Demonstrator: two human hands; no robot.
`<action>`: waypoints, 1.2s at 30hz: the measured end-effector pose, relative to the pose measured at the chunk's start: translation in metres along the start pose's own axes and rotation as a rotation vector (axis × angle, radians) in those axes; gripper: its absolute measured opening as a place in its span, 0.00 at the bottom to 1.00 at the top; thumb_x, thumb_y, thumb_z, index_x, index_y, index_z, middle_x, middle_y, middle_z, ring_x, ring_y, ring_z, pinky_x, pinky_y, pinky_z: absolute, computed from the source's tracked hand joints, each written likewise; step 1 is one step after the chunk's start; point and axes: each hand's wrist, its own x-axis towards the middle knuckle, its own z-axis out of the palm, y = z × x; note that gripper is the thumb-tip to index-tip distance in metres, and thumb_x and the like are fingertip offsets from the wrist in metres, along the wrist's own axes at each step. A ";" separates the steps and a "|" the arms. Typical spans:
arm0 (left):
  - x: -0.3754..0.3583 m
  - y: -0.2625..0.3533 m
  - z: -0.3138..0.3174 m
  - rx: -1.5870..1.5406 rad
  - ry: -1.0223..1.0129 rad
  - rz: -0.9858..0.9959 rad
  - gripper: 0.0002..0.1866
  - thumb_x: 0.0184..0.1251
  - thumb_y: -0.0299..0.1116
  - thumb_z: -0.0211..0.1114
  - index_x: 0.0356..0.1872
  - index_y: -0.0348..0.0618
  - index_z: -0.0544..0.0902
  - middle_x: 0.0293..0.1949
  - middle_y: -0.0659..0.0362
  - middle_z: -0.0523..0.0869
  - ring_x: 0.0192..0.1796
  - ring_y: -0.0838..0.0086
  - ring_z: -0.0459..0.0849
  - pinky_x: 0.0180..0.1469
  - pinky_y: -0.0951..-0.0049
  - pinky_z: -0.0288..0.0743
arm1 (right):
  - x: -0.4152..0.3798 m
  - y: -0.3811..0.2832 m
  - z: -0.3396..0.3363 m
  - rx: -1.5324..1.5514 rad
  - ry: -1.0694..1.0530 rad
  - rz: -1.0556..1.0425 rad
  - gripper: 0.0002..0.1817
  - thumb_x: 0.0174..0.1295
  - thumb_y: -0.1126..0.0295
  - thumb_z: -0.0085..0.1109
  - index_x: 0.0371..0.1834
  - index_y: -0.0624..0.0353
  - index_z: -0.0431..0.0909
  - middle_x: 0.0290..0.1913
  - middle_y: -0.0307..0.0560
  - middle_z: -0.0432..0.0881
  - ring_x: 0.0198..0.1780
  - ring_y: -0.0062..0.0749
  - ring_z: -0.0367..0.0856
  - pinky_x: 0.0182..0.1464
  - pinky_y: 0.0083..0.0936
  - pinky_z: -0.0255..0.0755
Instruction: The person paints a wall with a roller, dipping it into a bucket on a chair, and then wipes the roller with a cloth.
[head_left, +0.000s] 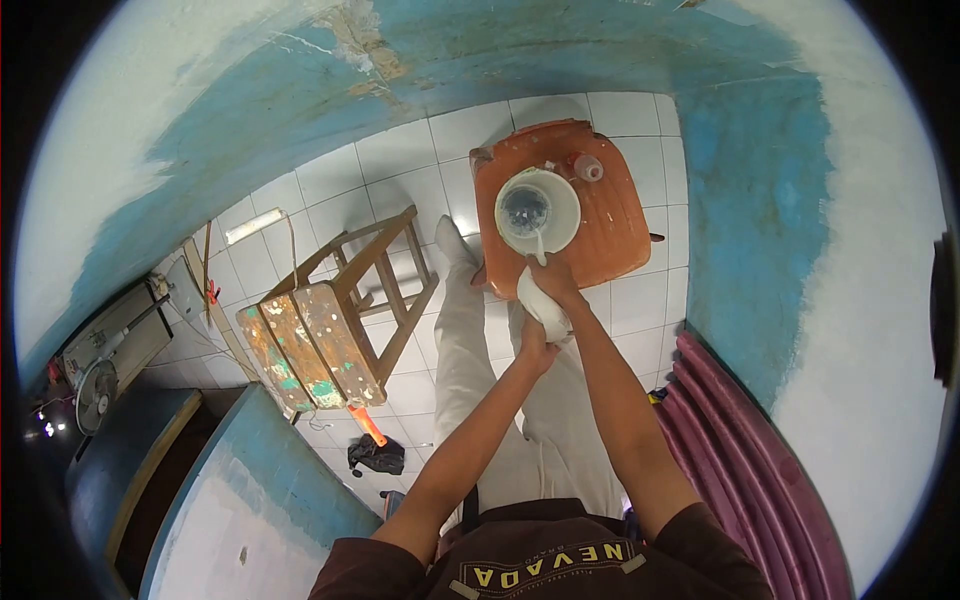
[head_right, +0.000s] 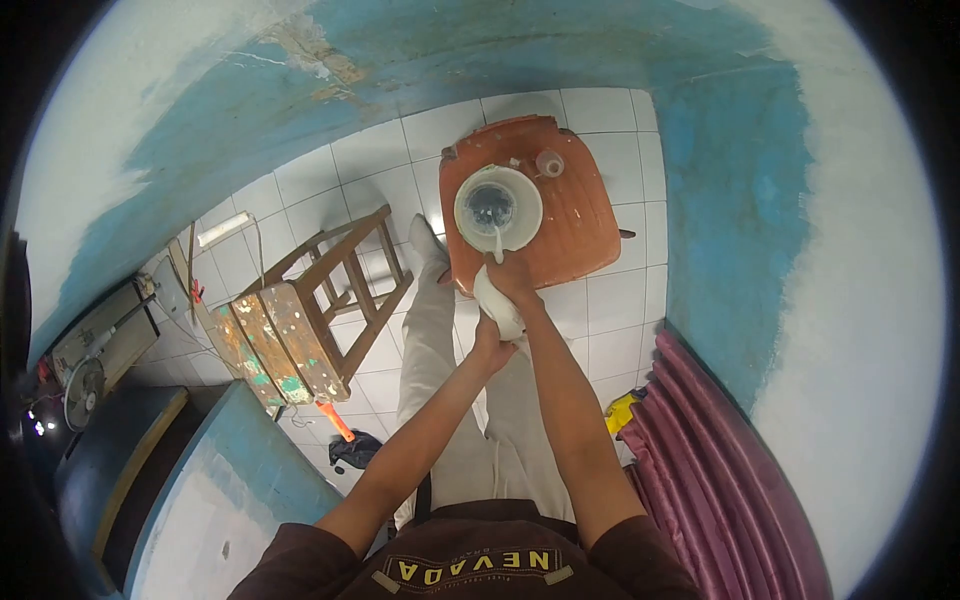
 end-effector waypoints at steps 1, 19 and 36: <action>-0.001 -0.001 0.000 0.001 -0.003 0.000 0.30 0.79 0.63 0.50 0.73 0.60 0.66 0.67 0.64 0.76 0.66 0.67 0.77 0.63 0.58 0.76 | -0.005 -0.005 -0.002 -0.008 0.000 0.012 0.27 0.70 0.52 0.54 0.55 0.66 0.82 0.54 0.67 0.86 0.58 0.58 0.84 0.61 0.44 0.74; 0.010 0.003 -0.016 0.151 0.106 0.075 0.20 0.82 0.51 0.50 0.64 0.55 0.75 0.54 0.65 0.84 0.52 0.71 0.84 0.50 0.64 0.80 | -0.009 0.006 0.004 0.020 0.121 -0.041 0.26 0.72 0.54 0.50 0.53 0.72 0.81 0.50 0.75 0.84 0.55 0.68 0.83 0.61 0.52 0.73; -0.006 0.022 0.004 0.160 0.091 0.204 0.15 0.83 0.45 0.49 0.62 0.55 0.75 0.51 0.63 0.85 0.46 0.70 0.86 0.39 0.62 0.81 | 0.004 -0.018 0.010 -0.083 0.110 -0.080 0.27 0.78 0.55 0.42 0.49 0.72 0.81 0.46 0.75 0.85 0.52 0.69 0.84 0.57 0.55 0.74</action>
